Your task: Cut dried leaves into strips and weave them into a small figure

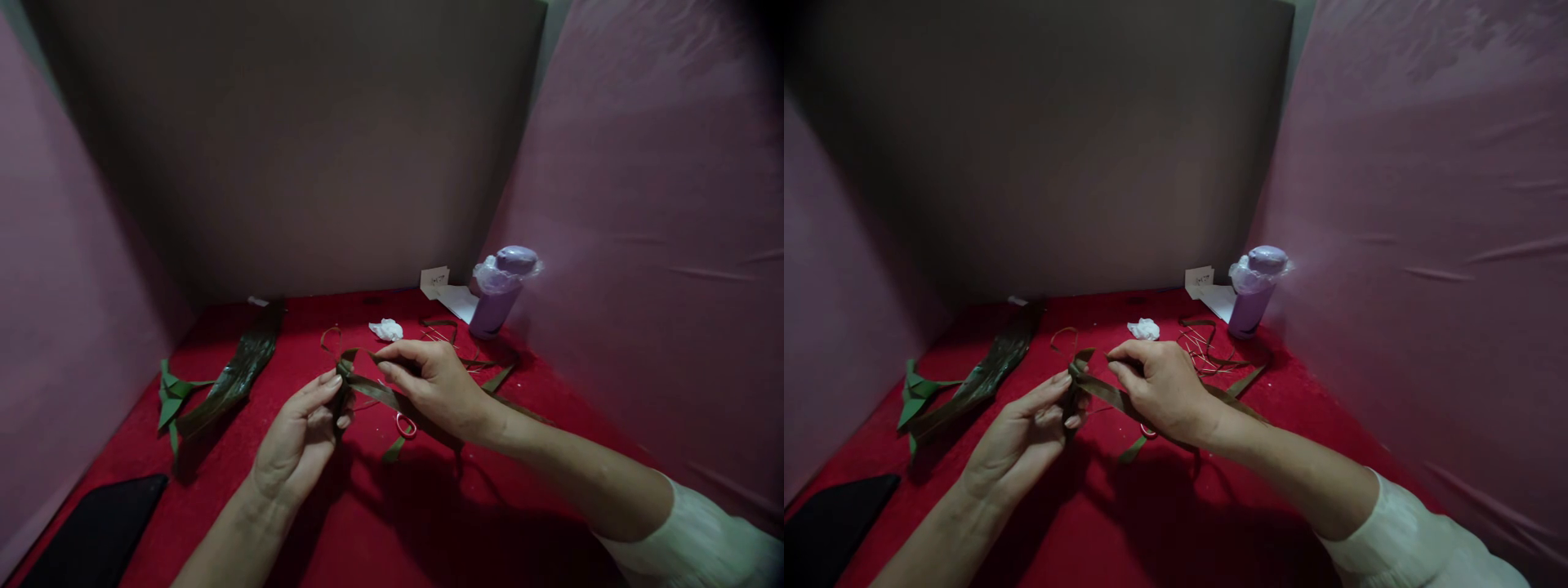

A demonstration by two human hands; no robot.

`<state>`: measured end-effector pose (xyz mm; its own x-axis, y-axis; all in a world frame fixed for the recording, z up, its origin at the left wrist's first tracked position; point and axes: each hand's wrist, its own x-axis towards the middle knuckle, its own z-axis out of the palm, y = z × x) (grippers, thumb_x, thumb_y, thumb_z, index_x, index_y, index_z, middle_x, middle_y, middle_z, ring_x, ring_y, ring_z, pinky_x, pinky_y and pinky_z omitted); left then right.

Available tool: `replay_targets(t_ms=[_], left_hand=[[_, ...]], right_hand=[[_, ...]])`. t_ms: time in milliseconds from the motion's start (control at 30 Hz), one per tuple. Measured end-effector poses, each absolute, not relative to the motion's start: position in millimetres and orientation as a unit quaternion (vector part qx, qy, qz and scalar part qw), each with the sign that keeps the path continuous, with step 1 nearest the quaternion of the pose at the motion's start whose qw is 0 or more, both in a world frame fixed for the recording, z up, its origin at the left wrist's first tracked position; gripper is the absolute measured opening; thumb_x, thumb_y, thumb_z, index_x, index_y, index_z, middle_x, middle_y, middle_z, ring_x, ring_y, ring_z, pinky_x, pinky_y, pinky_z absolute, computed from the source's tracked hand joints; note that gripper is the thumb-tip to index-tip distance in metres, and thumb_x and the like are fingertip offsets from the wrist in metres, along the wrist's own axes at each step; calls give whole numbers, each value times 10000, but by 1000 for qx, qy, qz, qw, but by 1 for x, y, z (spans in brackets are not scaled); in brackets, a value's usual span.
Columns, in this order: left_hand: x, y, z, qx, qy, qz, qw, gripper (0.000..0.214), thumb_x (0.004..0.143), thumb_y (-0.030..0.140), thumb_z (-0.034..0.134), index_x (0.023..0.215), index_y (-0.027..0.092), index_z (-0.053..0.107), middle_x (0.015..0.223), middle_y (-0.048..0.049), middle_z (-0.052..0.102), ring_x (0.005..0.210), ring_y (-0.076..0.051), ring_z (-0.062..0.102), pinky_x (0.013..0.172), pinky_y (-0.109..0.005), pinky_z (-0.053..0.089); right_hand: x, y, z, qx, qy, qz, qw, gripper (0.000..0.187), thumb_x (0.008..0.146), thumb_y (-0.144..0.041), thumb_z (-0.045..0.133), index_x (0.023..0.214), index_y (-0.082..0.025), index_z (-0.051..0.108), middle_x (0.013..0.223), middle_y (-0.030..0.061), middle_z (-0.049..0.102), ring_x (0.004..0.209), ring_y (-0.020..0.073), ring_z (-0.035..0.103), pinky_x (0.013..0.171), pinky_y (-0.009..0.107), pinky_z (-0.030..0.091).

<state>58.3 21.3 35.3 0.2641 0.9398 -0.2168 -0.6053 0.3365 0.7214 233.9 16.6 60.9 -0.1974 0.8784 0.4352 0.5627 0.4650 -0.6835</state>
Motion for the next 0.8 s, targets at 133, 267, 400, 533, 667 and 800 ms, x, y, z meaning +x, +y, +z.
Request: replay_targets(t_ms=[133, 267, 400, 533, 667, 800], left_hand=[[58, 23, 33, 270, 322, 516, 746, 141, 705, 88, 651, 841, 112, 678, 751, -21, 633, 594, -86, 534, 464, -210, 384], [57, 24, 31, 276, 321, 517, 745, 116, 696, 104, 671, 810, 115, 684, 717, -16, 629, 577, -82, 523, 461, -208, 383], [56, 23, 29, 285, 322, 514, 742, 97, 706, 114, 666, 801, 114, 683, 707, -13, 620, 577, -79, 516, 463, -203, 383], [56, 23, 30, 290, 324, 513, 740, 87, 714, 119, 661, 798, 112, 683, 687, -7, 605, 560, -71, 501, 466, -197, 384], [56, 23, 30, 296, 323, 510, 740, 81, 706, 136, 677, 784, 114, 683, 674, -5, 598, 556, -70, 497, 473, -193, 388], [57, 24, 30, 298, 327, 515, 735, 98, 694, 137, 690, 790, 118, 685, 692, -7, 605, 572, -71, 503, 482, -190, 393]], right_hand=[[233, 16, 60, -480, -746, 192, 419, 188, 841, -167, 515, 932, -215, 673, 873, 21, 696, 780, 144, 616, 704, 278, 450], [233, 15, 60, -483, -745, 188, 420, 185, 841, -178, 518, 930, -209, 677, 882, 33, 699, 788, 155, 621, 702, 286, 457], [233, 13, 60, -487, -746, 187, 415, 179, 840, -179, 519, 914, -211, 678, 876, 28, 699, 783, 154, 619, 699, 285, 457], [232, 12, 61, -490, -748, 181, 409, 181, 829, -162, 522, 906, -210, 679, 878, 28, 698, 784, 157, 617, 702, 287, 457], [232, 11, 61, -491, -748, 180, 409, 187, 825, -154, 520, 902, -212, 681, 880, 27, 699, 786, 155, 619, 699, 281, 458], [232, 11, 62, -489, -750, 177, 409, 185, 821, -149, 518, 881, -211, 683, 875, 26, 699, 781, 157, 617, 690, 277, 457]])
